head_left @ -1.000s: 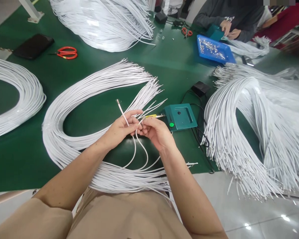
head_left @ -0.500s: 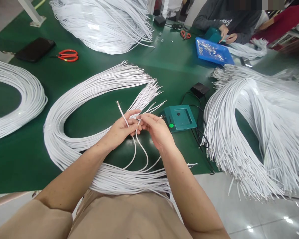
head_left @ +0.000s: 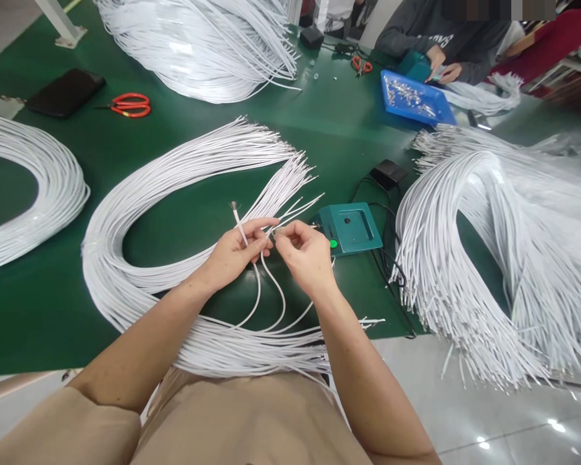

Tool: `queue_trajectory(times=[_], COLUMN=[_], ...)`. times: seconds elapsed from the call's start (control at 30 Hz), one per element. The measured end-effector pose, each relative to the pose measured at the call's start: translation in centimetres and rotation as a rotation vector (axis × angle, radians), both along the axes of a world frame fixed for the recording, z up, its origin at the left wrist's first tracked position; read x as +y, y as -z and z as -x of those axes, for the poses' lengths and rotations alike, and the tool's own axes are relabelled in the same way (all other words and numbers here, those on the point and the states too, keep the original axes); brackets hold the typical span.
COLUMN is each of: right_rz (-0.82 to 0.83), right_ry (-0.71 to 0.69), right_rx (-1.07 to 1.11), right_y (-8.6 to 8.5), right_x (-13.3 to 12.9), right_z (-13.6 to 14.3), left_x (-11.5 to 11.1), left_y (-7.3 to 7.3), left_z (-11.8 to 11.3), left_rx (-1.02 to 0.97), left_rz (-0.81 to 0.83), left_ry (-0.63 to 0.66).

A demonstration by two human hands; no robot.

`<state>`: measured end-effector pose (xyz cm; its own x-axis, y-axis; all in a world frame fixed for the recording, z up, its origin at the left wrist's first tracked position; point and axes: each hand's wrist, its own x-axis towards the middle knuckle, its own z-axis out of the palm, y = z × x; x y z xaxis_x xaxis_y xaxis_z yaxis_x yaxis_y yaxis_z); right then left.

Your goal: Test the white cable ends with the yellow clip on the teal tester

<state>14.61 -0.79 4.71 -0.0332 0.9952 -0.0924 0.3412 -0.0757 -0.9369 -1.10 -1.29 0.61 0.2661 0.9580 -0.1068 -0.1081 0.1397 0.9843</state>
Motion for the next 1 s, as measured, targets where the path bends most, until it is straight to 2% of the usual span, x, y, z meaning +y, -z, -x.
queue_trajectory(times=[0.13, 0.3, 0.37, 0.47, 0.57, 0.67, 0.77, 0.87, 1.0], right_rz=[0.027, 0.010, -0.131, -0.452, -0.635, -0.610, -0.504, -0.466, -0.451], right_ry=[0.047, -0.216, -0.252, -0.329, -0.415, -0.392, -0.473, -0.552, -0.563], right_rx=[0.084, 0.031, -0.142, -0.560, -0.856, -0.970, -1.056, -1.059, -1.026], right_y=[-0.4, 0.6, 1.2, 1.7, 1.7, 1.4, 1.1, 1.1, 1.2], right_x=[0.5, 1.2, 1.2, 1.3, 1.9, 3.1, 4.2, 4.8, 5.0], right_z=[-0.4, -0.7, -0.9, -1.2, -2.0, -3.2, -4.4, -5.1, -5.3], left_x=[0.0, 0.0, 0.0, 0.1, 0.4, 0.6, 0.9, 1.2, 1.4], left_y=[0.0, -0.4, -0.5, -0.6, -0.5, -0.1, 0.5, 1.0, 1.5], left_z=[0.0, -0.1, -0.1, -0.2, -0.5, -0.9, -1.4, -1.8, -2.1], left_rx=[0.035, -0.018, -0.104, -0.216, -0.187, -0.060, 0.027, 0.072, 0.104], left_rz=[-0.009, 0.041, 0.130, 0.290, 0.319, 0.247, 0.194, 0.165, 0.150], left_ry=[-0.013, -0.007, 0.007, 0.007, -0.037, -0.096, -0.120, -0.114, -0.116])
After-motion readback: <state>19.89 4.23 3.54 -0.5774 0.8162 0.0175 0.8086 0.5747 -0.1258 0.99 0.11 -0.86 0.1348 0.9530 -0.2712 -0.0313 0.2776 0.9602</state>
